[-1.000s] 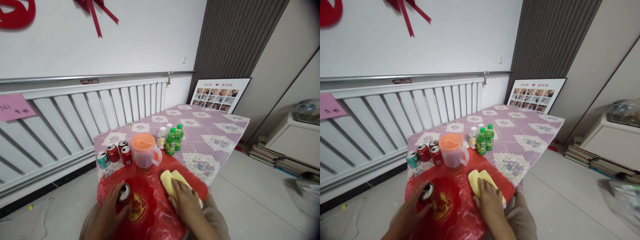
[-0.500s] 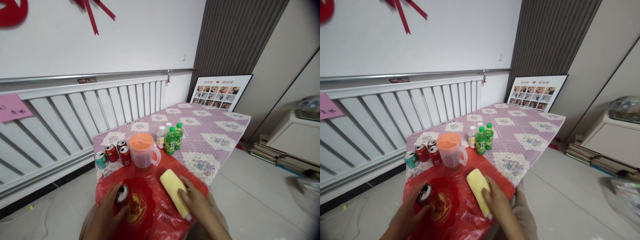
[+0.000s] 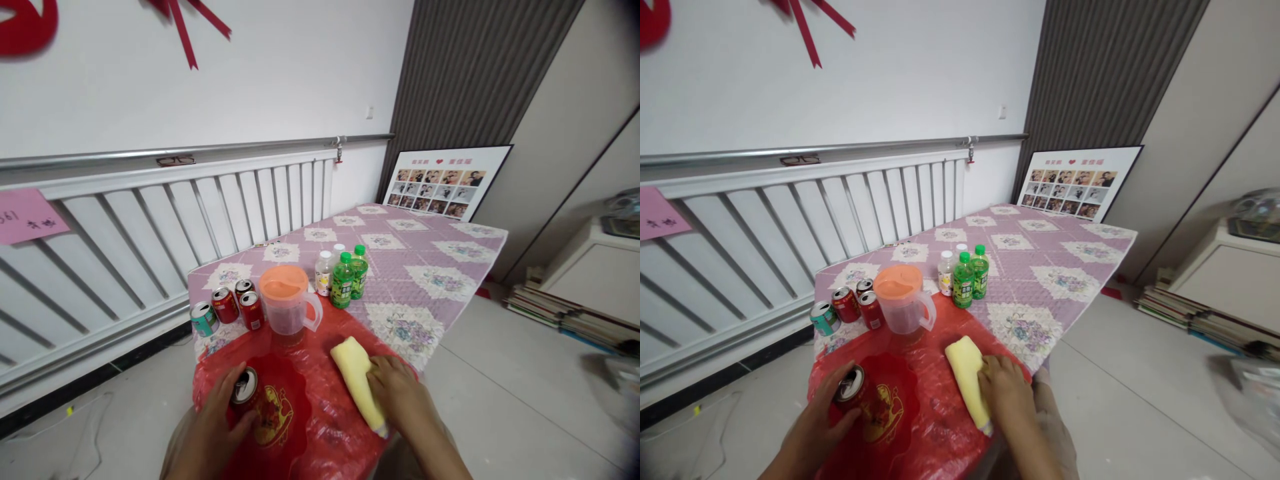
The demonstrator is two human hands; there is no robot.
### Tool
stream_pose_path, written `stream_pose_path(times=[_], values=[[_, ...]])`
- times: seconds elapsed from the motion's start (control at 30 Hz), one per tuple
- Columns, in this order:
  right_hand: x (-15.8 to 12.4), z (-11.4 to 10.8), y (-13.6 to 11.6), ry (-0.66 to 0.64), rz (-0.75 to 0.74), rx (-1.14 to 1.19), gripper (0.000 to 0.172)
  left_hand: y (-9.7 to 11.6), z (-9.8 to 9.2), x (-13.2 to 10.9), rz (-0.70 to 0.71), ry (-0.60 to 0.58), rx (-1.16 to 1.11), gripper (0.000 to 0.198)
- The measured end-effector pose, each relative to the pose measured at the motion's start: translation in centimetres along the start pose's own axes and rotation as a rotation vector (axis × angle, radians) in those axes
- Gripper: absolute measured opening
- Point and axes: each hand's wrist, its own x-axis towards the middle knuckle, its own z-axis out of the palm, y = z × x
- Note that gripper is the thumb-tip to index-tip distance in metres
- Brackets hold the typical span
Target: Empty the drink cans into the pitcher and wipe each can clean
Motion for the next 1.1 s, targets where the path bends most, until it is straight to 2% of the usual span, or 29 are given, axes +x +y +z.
stream_pose_path(times=[0.1, 0.17, 0.27, 0.4, 0.5, 0.6, 0.9, 1.1], values=[[-0.4, -0.9, -1.2, -0.031, -0.028, -0.128, 0.03, -0.1, 0.0, 0.1, 0.015, 0.003, -0.007, 0.062], [-0.7, -1.1, -2.2, -0.072, -0.097, -0.197, 0.031, -0.1, 0.0, 0.1, 0.015, 0.005, -0.005, 0.062], [-0.9, -0.5, -3.6, -0.115, -0.206, -0.22, 0.034, -0.2, 0.0, 0.1, 0.006, -0.001, 0.008, 0.061], [-0.5, 1.0, -4.4, -0.143, -0.227, -0.257, 0.045, -0.3, -0.1, 0.0, 0.007, -0.014, 0.013, 0.061], [-0.1, 1.6, -4.5, -0.212, -0.259, -0.28, 0.057, -0.5, 0.0, 0.0, 0.006, -0.013, 0.02, 0.061], [0.0, 2.0, -4.3, -0.288, -0.309, -0.296, 0.059, -0.6, 0.0, 0.0, 0.008, -0.014, 0.031, 0.062], [0.2, 2.1, -3.7, -0.349, -0.291, -0.227, 0.067, -0.3, -0.1, 0.0, -0.03, -0.028, 0.034, 0.062], [-0.1, 2.2, -3.3, -0.242, -0.253, -0.231, 0.065, 0.5, -0.5, 0.3, -0.048, -0.047, 0.007, 0.064]])
